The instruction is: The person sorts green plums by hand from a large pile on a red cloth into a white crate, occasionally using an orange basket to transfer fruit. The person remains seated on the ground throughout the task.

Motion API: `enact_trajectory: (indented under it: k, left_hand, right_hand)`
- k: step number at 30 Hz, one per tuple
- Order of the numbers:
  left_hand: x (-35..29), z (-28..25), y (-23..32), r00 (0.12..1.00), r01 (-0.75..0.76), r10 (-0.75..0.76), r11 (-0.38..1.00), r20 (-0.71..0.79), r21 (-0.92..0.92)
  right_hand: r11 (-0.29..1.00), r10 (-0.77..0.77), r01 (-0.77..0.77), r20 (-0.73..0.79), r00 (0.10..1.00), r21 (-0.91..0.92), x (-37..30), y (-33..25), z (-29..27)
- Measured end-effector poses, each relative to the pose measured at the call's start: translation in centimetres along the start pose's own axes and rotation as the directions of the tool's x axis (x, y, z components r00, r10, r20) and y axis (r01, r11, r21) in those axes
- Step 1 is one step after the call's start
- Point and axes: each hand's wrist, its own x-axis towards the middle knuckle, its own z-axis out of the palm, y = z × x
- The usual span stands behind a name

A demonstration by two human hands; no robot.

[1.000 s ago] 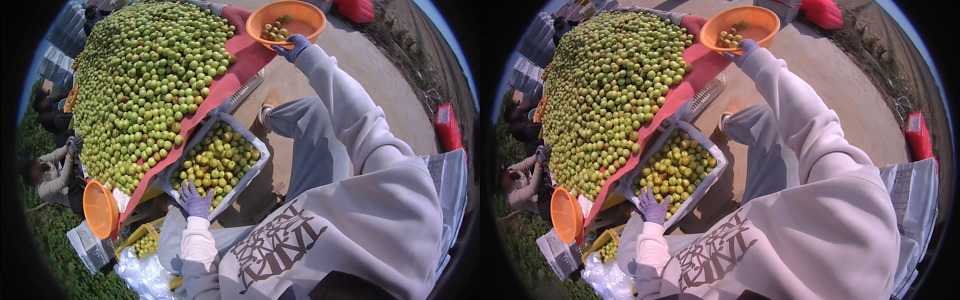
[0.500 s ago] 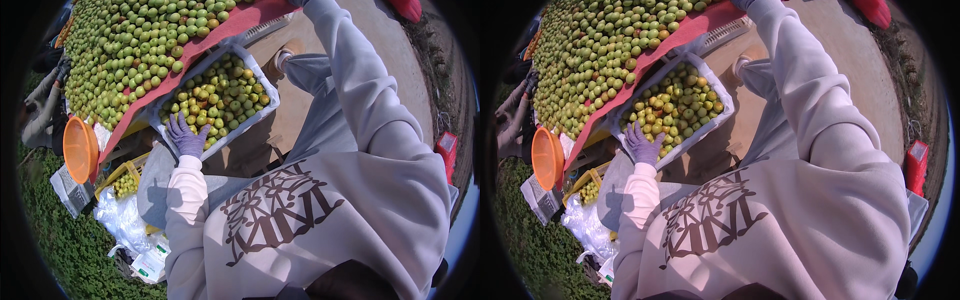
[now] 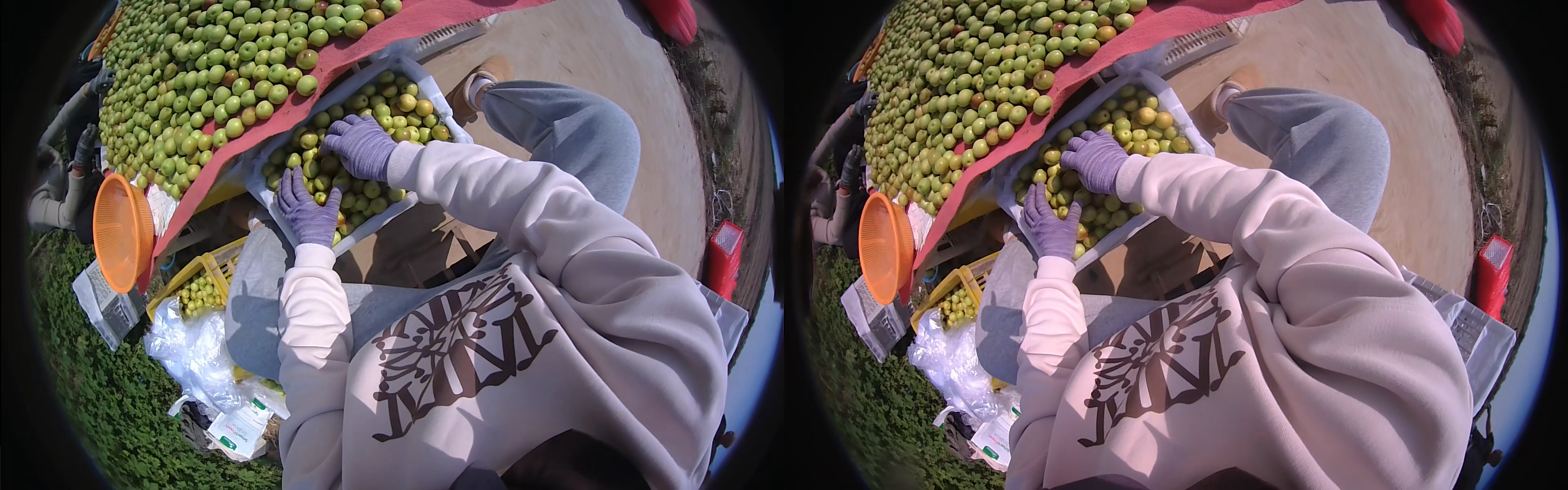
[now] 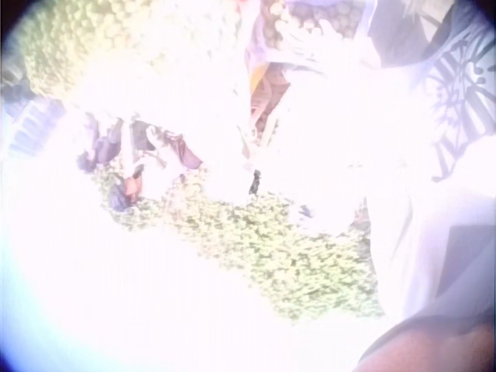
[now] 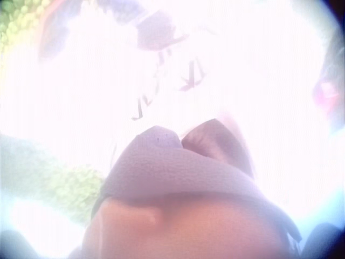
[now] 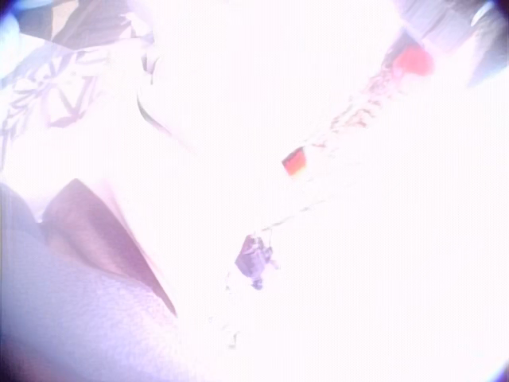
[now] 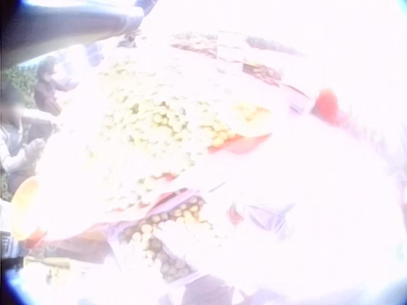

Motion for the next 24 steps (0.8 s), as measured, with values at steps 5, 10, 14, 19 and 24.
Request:
enact_trajectory:
  k: [5,10,14,19,24]
  left_hand:
    - [0.4,-0.2,-2.4,0.78,0.475,-0.625,0.636,-0.044,-0.608]
    - [-0.4,0.3,-4.9,0.746,0.391,-0.663,0.352,0.069,-0.85]
    - [3.9,0.7,-7.5,0.882,0.462,-0.43,0.711,0.192,-0.53]
    - [9.9,1.1,-7.7,0.985,-0.102,0.085,0.989,0.152,0.108]
    - [9.1,1.4,-7.9,0.992,0.096,-0.116,0.945,-0.044,-0.314]
  right_hand:
    - [0.947,-0.016,0.138,0.388,0.922,-0.289,4.2,-1.4,0.4]
    - [0.913,-0.004,0.19,0.46,0.888,-0.36,4.5,-2.1,0.0]
    - [0.901,0.011,0.2,0.483,0.876,-0.384,4.3,-2.4,-0.3]
    - [0.892,-0.044,0.237,0.448,0.893,-0.386,4.1,-2.2,0.5]
    - [0.901,-0.061,0.21,0.371,0.927,-0.378,3.5,-1.4,1.1]
